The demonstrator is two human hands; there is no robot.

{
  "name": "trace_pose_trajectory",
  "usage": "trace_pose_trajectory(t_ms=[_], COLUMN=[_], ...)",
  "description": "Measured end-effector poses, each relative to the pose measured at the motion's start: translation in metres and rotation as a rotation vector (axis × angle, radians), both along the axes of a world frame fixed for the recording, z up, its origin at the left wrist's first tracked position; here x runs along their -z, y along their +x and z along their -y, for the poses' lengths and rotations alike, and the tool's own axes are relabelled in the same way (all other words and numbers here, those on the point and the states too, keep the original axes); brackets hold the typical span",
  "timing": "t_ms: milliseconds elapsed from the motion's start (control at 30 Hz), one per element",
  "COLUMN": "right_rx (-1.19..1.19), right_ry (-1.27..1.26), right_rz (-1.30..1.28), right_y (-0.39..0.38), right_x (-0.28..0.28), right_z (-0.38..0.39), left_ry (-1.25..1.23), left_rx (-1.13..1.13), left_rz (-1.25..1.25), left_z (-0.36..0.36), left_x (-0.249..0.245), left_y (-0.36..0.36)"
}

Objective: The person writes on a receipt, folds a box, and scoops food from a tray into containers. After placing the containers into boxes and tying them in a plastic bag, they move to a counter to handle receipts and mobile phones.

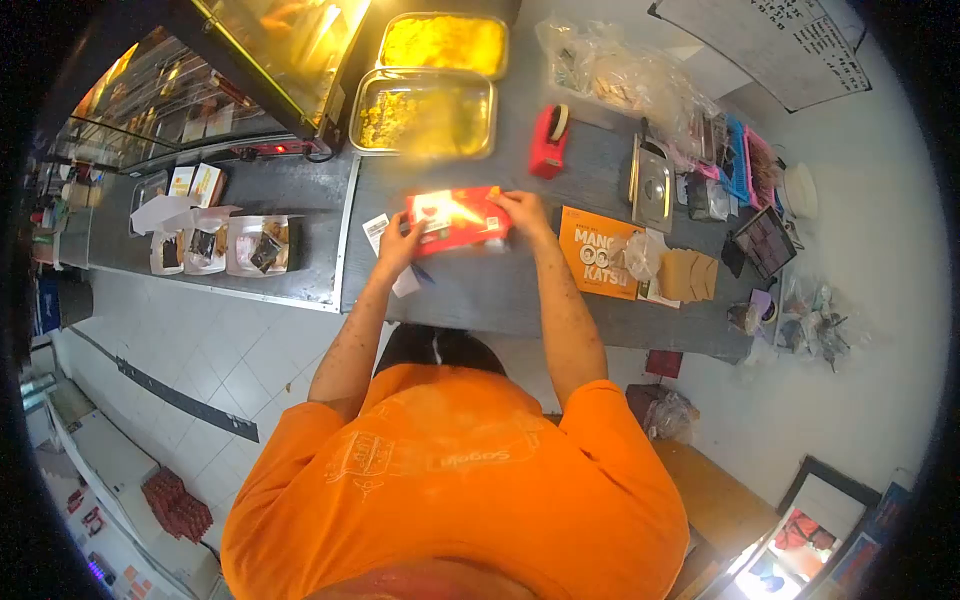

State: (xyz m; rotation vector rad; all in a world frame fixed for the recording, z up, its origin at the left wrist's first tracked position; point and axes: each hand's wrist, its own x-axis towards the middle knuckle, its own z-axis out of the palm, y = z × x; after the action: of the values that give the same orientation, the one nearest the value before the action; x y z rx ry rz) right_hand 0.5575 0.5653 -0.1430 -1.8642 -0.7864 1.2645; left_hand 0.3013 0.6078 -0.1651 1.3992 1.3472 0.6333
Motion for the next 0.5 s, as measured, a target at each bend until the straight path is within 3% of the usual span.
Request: trace_pose_trajectory(t_ms=[167, 300, 367, 433, 467, 500], right_rx=[0.013, -0.092, 0.043, 0.103, 0.166, 0.166], right_ry=[-0.011, -0.053, 0.03, -0.013, -0.05, -0.048], right_rz=[-0.071, 0.16, -0.402, -0.493, -0.585, -0.583], right_y=[0.008, 0.004, 0.007, 0.012, 0.015, 0.022], right_x=[0.012, -0.004, -0.001, -0.021, -0.031, -0.026], right_z=[-0.006, -0.002, 0.0, 0.008, 0.011, 0.015], left_ry=[-0.008, 0.04, 0.024, -0.131, -0.13, 0.282], left_rx=[-0.03, -0.03, -0.024, -0.04, -0.041, 0.024], left_rz=[-0.003, -0.004, -0.027, 0.301, 0.303, 0.064], left_z=[0.006, 0.009, 0.007, 0.003, 0.007, 0.016], left_x=[-0.007, 0.001, 0.004, 0.018, 0.011, -0.035], left_y=[0.008, 0.009, 0.008, 0.009, 0.008, 0.006])
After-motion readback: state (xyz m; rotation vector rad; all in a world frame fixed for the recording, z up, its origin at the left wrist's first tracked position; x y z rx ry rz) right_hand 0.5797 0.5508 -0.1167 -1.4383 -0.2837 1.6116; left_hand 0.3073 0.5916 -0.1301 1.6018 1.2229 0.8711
